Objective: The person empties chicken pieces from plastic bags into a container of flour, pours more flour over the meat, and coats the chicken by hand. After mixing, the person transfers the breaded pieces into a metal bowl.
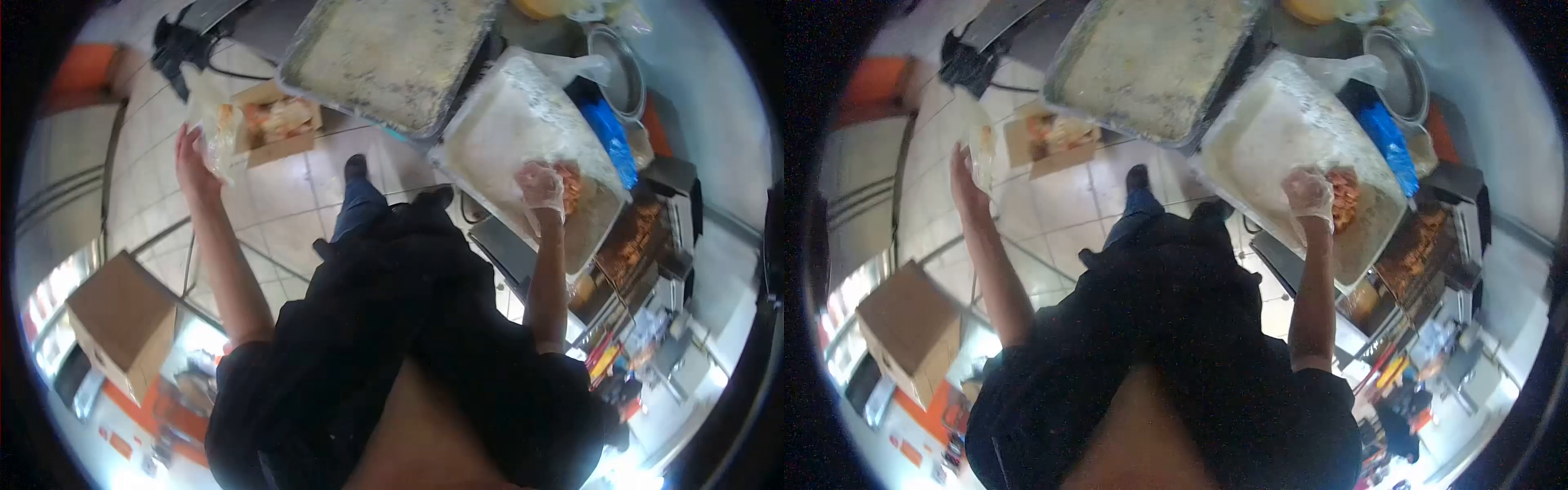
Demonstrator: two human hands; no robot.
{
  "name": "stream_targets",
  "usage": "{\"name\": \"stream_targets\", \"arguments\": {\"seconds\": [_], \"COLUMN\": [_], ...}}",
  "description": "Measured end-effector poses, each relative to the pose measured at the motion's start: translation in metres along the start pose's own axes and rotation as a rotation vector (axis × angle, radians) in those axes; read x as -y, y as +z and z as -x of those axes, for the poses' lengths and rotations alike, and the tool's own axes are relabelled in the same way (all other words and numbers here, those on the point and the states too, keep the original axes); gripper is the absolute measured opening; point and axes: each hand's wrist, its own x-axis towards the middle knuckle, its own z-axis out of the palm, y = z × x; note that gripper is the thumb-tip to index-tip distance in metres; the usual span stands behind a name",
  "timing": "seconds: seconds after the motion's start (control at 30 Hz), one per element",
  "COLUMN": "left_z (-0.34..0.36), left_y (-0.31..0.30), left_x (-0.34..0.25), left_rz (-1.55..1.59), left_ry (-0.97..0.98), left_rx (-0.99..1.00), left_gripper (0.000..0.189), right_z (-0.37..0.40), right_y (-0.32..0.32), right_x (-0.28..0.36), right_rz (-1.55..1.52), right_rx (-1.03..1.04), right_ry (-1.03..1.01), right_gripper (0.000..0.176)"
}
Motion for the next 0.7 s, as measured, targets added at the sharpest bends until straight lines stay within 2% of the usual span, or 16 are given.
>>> {"name": "stream_targets", "arguments": {"seconds": [0.03, 0.07, 0.1, 0.13, 0.17, 0.23, 0.27, 0.3, 0.37, 0.4, 0.43, 0.5, 0.53, 0.57, 0.6, 0.7], "left_z": [-0.027, -0.061, -0.096, -0.115, -0.117, -0.121, -0.133, -0.112, -0.04, -0.003, 0.025, 0.102, 0.142, 0.179, 0.197, 0.225], "left_y": [-0.009, -0.032, -0.057, -0.067, -0.06, -0.033, -0.035, -0.008, 0.072, 0.104, 0.123, 0.176, 0.208, 0.234, 0.246, 0.264], "left_x": [0.016, 0.036, 0.06, 0.073, 0.073, 0.068, 0.076, 0.063, 0.018, 0.01, 0.018, 0.035, 0.038, 0.053, 0.085, 0.149], "left_rz": [-0.084, -0.075, -0.225, -0.376, -0.378, -0.585, -0.516, -0.461, -0.338, -0.276, -0.301, -0.438, -0.488, -0.507, -0.524, -0.674], "left_ry": [0.096, 0.07, 0.063, 0.067, 0.056, -0.11, 0.089, 0.26, 0.535, 0.639, 0.549, 0.422, 0.291, -0.056, 0.017, -0.034], "left_rx": [-0.156, -0.135, -0.111, -0.084, -0.064, -0.325, -0.282, -0.262, -0.16, -0.078, 0.17, 0.643, 0.882, 0.926, 1.0, 1.031], "left_gripper": [0.045, 0.045, 0.05, 0.056, 0.056, 0.055, 0.053, 0.05, 0.042, 0.036, 0.03, 0.02, 0.024, 0.032, 0.036, 0.03], "right_z": [-0.004, -0.001, 0.006, 0.009, 0.018, 0.031, 0.037, 0.045, 0.055, 0.057, 0.058, 0.061, 0.06, 0.06, 0.06, 0.07], "right_y": [0.003, 0.01, 0.013, 0.005, -0.004, -0.025, -0.038, -0.053, -0.072, -0.07, -0.07, -0.067, -0.064, -0.061, -0.056, -0.034], "right_x": [-0.013, -0.032, -0.043, -0.04, -0.032, -0.011, 0.001, 0.016, 0.038, 0.038, 0.042, 0.056, 0.063, 0.069, 0.074, 0.082], "right_rz": [0.02, -0.171, -0.365, -0.659, -0.655, -1.208, -1.269, -1.264, -0.272, -0.267, -0.265, 0.289, 0.284, 0.046, -0.193, -0.34], "right_rx": [-0.014, -0.132, -0.246, -0.251, -0.26, -0.303, -0.263, -0.276, -0.378, -0.415, -0.419, -0.506, -0.516, -0.512, -0.503, -0.596], "right_ry": [0.034, -0.004, -0.043, 0.066, 0.087, 0.19, 0.214, 0.227, -0.073, -0.115, -0.121, -0.318, -0.327, -0.328, -0.325, -0.374], "right_gripper": [0.025, 0.014, 0.007, 0.007, 0.007, 0.006, 0.012, 0.012, 0.023, 0.015, 0.015, 0.012, 0.012, 0.012, 0.013, 0.013]}}
